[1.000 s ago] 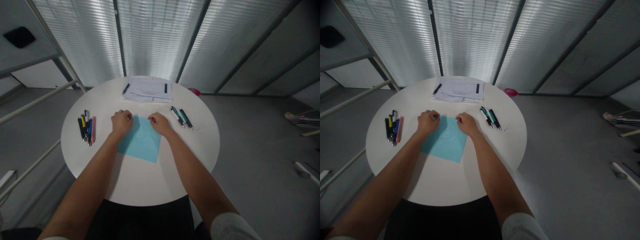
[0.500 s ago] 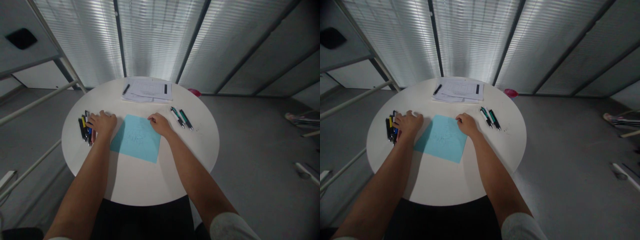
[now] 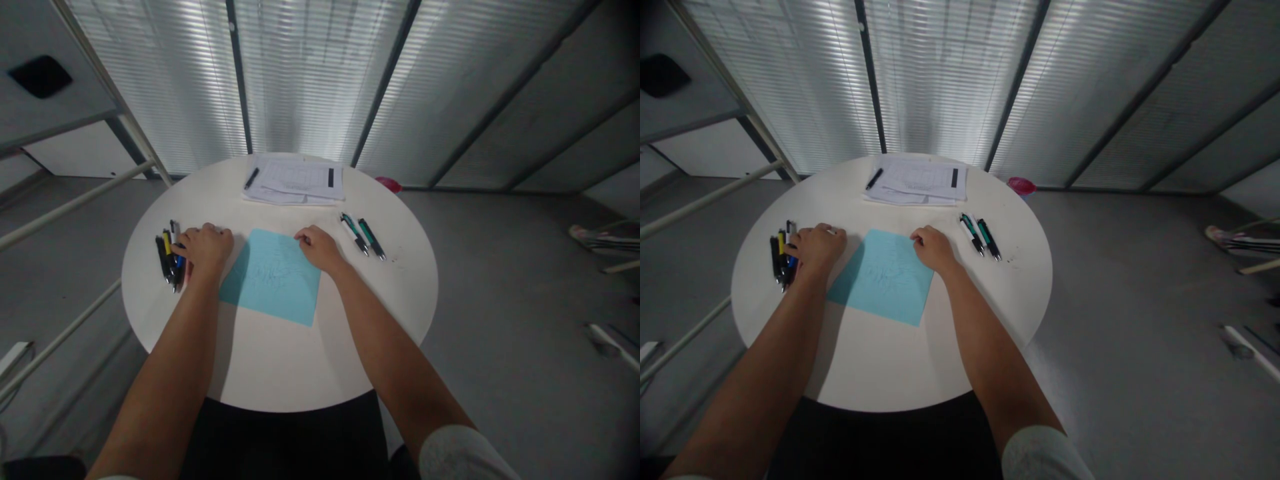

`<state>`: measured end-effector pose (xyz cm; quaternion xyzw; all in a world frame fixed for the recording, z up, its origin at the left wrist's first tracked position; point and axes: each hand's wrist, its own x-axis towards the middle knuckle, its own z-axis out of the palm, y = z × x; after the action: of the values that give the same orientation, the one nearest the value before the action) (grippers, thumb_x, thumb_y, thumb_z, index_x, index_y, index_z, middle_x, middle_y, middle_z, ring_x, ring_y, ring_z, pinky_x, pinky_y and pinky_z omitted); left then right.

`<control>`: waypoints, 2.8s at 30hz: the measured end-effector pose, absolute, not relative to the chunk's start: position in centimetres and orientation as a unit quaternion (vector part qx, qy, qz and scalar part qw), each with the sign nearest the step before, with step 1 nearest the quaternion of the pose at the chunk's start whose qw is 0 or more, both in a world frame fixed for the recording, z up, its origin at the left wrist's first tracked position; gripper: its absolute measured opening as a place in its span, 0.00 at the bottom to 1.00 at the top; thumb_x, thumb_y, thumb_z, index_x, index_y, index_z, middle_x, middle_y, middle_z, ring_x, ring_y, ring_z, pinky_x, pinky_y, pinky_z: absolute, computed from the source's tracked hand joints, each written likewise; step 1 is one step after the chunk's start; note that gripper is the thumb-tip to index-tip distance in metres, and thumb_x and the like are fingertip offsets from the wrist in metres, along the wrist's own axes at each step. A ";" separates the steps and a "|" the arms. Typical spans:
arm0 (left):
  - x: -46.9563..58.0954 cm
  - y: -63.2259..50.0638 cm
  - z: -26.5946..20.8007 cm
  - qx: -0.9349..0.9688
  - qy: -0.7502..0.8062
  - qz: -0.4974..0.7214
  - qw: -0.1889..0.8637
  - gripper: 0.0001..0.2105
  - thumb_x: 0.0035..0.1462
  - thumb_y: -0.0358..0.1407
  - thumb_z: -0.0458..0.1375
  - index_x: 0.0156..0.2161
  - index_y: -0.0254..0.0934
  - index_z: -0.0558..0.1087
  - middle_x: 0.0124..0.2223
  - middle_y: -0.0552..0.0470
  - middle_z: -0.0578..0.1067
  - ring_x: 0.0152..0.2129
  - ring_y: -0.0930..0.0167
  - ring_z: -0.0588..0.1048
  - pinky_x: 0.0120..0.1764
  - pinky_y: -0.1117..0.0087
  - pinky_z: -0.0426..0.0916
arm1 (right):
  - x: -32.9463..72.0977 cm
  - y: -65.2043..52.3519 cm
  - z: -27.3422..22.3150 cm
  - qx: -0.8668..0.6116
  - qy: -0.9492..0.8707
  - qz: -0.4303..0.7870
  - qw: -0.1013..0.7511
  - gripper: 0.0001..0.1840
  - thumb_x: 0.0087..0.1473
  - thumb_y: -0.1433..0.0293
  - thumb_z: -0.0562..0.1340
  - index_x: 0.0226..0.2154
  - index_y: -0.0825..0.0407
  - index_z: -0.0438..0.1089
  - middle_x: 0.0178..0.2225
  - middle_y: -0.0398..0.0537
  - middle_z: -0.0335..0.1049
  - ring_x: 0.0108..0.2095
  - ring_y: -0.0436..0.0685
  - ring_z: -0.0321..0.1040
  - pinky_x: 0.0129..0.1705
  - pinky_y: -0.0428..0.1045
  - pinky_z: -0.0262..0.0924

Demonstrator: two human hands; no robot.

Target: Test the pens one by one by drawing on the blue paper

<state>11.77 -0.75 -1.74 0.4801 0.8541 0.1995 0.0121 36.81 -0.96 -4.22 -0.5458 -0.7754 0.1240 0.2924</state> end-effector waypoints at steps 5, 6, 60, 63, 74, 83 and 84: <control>12.2 -1.0 -1.3 0.486 0.850 0.204 0.011 0.21 0.54 0.43 0.49 0.47 0.36 0.76 0.54 0.32 0.69 0.56 0.46 0.61 0.53 0.38 0.49 | 36.8 -1.0 -4.1 -0.550 -0.773 0.131 0.288 0.14 0.53 0.77 0.55 0.37 0.50 0.73 0.36 0.45 0.70 0.36 0.52 0.65 0.43 0.47 0.59; 12.2 -1.0 -1.2 0.484 0.851 0.206 0.011 0.21 0.54 0.43 0.50 0.47 0.37 0.76 0.54 0.32 0.70 0.55 0.46 0.61 0.53 0.39 0.49 | 36.8 -1.0 -4.1 -0.549 -0.774 0.131 0.289 0.14 0.53 0.77 0.55 0.37 0.50 0.73 0.36 0.45 0.70 0.37 0.52 0.66 0.43 0.47 0.59; 9.8 0.9 -3.6 0.604 0.744 0.285 0.028 0.19 0.44 0.26 0.52 0.42 0.35 0.76 0.38 0.42 0.71 0.40 0.60 0.68 0.50 0.58 0.60 | 36.9 -0.8 -4.4 -0.542 -0.773 0.133 0.302 0.13 0.53 0.78 0.56 0.35 0.50 0.74 0.35 0.45 0.69 0.35 0.51 0.65 0.40 0.47 0.58; 9.9 0.9 -3.6 0.616 0.740 0.270 0.032 0.19 0.44 0.26 0.52 0.42 0.35 0.77 0.39 0.42 0.71 0.39 0.60 0.69 0.49 0.59 0.61 | 36.8 -0.8 -4.4 -0.544 -0.773 0.133 0.299 0.13 0.53 0.78 0.56 0.36 0.50 0.74 0.34 0.45 0.69 0.35 0.51 0.65 0.40 0.47 0.58; 10.5 0.2 -2.8 0.621 0.740 0.256 0.030 0.19 0.46 0.26 0.52 0.43 0.35 0.77 0.39 0.42 0.71 0.39 0.60 0.69 0.48 0.59 0.62 | 36.8 -0.9 -4.4 -0.543 -0.773 0.133 0.299 0.13 0.53 0.77 0.56 0.36 0.50 0.74 0.35 0.45 0.69 0.35 0.51 0.64 0.41 0.47 0.58; 10.4 0.6 -3.3 0.605 0.740 0.291 0.033 0.17 0.46 0.26 0.53 0.42 0.36 0.76 0.39 0.41 0.70 0.43 0.58 0.68 0.52 0.56 0.59 | 36.8 -0.9 -4.4 -0.542 -0.772 0.136 0.303 0.13 0.53 0.77 0.55 0.36 0.50 0.74 0.35 0.45 0.69 0.34 0.51 0.65 0.40 0.47 0.59; 10.4 0.6 -3.3 0.602 0.743 0.292 0.038 0.18 0.46 0.26 0.53 0.42 0.36 0.76 0.39 0.41 0.70 0.43 0.58 0.68 0.51 0.57 0.59 | 36.8 -0.9 -4.4 -0.542 -0.772 0.136 0.303 0.14 0.52 0.77 0.55 0.36 0.50 0.74 0.35 0.45 0.69 0.34 0.51 0.65 0.40 0.47 0.59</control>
<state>10.37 0.61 -3.29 0.6017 0.7425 0.2919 0.0377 36.79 -0.87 -4.37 -0.5422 -0.7719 0.1359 0.3029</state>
